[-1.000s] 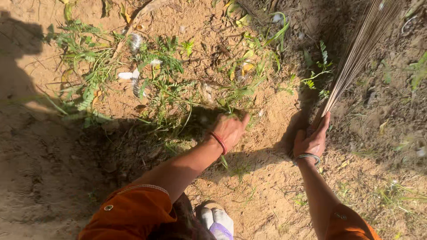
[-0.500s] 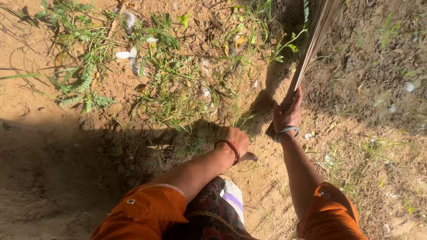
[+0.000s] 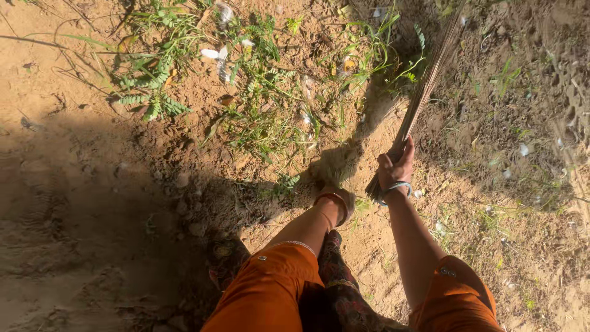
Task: The person sweeps dirt and debris across the ground using a handheld broom, periodically using their hands to gather the material into a pile and then clearing small plants by pulling them.
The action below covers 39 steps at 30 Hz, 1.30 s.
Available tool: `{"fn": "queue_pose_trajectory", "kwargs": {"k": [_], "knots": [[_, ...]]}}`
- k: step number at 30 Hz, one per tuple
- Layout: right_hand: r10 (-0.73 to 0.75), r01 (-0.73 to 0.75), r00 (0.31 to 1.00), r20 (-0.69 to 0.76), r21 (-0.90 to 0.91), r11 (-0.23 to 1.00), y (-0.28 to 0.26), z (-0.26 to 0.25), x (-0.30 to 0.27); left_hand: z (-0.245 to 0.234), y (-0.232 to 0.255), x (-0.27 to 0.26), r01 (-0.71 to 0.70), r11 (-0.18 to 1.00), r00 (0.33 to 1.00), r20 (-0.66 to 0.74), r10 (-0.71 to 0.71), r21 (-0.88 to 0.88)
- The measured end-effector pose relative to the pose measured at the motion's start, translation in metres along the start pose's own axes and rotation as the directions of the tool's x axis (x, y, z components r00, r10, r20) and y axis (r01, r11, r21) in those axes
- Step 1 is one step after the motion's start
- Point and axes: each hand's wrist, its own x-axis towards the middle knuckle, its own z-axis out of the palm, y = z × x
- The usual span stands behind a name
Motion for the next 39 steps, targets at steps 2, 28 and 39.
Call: {"fn": "queue_pose_trajectory", "kwargs": {"k": [2,28,39], "knots": [[0.016,-0.017,1.000,0.010,0.070,0.997,-0.006,-0.002,-0.002,-0.010,0.001,-0.012,0.002,0.995,1.000,-0.016,-0.003,-0.102],[-0.507,0.421,0.765,0.398,0.288,0.860,-0.070,-0.021,0.093,-0.211,-0.102,0.138,0.162,0.832,0.238,-0.798,-0.554,-0.530],[-0.451,0.466,0.835,0.317,0.028,0.884,-0.017,-0.077,0.185,-0.151,-0.094,0.209,0.081,0.822,0.091,-0.818,-0.569,-0.563]]}}
